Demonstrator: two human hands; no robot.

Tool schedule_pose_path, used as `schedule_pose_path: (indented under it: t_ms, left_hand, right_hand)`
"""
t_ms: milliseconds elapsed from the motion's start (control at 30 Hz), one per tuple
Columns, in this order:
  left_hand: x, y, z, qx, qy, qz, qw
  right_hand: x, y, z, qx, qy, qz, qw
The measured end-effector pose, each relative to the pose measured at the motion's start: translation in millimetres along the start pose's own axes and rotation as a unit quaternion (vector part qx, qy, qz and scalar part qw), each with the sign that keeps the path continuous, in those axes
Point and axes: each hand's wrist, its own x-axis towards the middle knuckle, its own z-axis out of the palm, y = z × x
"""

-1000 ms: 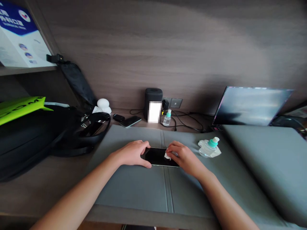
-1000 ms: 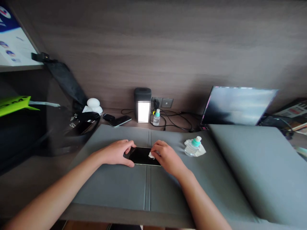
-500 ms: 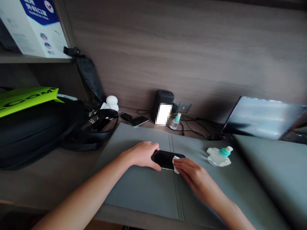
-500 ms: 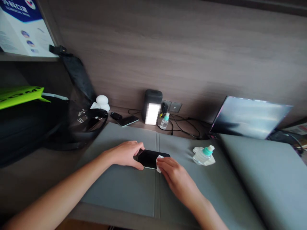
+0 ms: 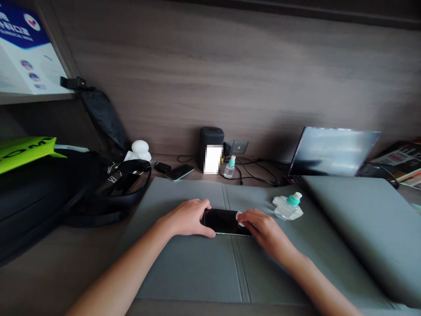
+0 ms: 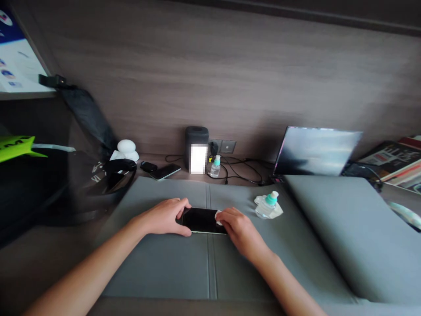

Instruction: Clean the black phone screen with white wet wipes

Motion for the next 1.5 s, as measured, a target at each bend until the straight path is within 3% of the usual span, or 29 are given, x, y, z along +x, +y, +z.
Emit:
schedule_pose_path:
  t_ms: [133, 367, 467, 633, 733, 1067, 1367, 1500]
  left_hand:
    - [1.0, -0.2, -0.3, 0.001, -0.002, 0.000, 1.000]
    - [1.7, -1.8, 3.7, 0.025, -0.006, -0.004, 1.000]
    - [1.4, -1.3, 3.8, 0.022, -0.009, -0.011, 1.000]
    - [1.6, -1.6, 0.9, 0.007, -0.018, -0.009, 1.000]
    - [1.9, -1.5, -1.2, 0.001, -0.017, -0.006, 1.000]
    - [3.7, -6.1, 6.1, 0.037, 0.001, -0.003, 0.999]
    - [2.7, -1.4, 1.2, 0.011, -0.015, -0.013, 1.000]
    - [3.1, -1.6, 1.5, 0.015, -0.010, -0.006, 1.000]
  right_hand:
    - [10.5, -8.9, 9.2, -0.014, 0.002, -0.002, 1.000]
    - [52.2, -46.6, 40.6, -0.027, -0.022, -0.084, 0.996]
    - [42.0, -39.2, 34.1, -0.011, -0.020, -0.087, 0.996]
    - [3.8, -8.1, 11.5, -0.007, 0.034, -0.025, 0.999]
    - [0.4, -3.8, 12.3, -0.032, 0.062, -0.001, 0.998]
    - [66.6, -62.6, 51.0, -0.031, -0.005, -0.074, 0.997]
    - [24.8, -26.4, 26.4, -0.033, 0.026, -0.022, 0.999]
    - [29.8, -36.7, 36.0, -0.050, 0.036, -0.008, 0.998]
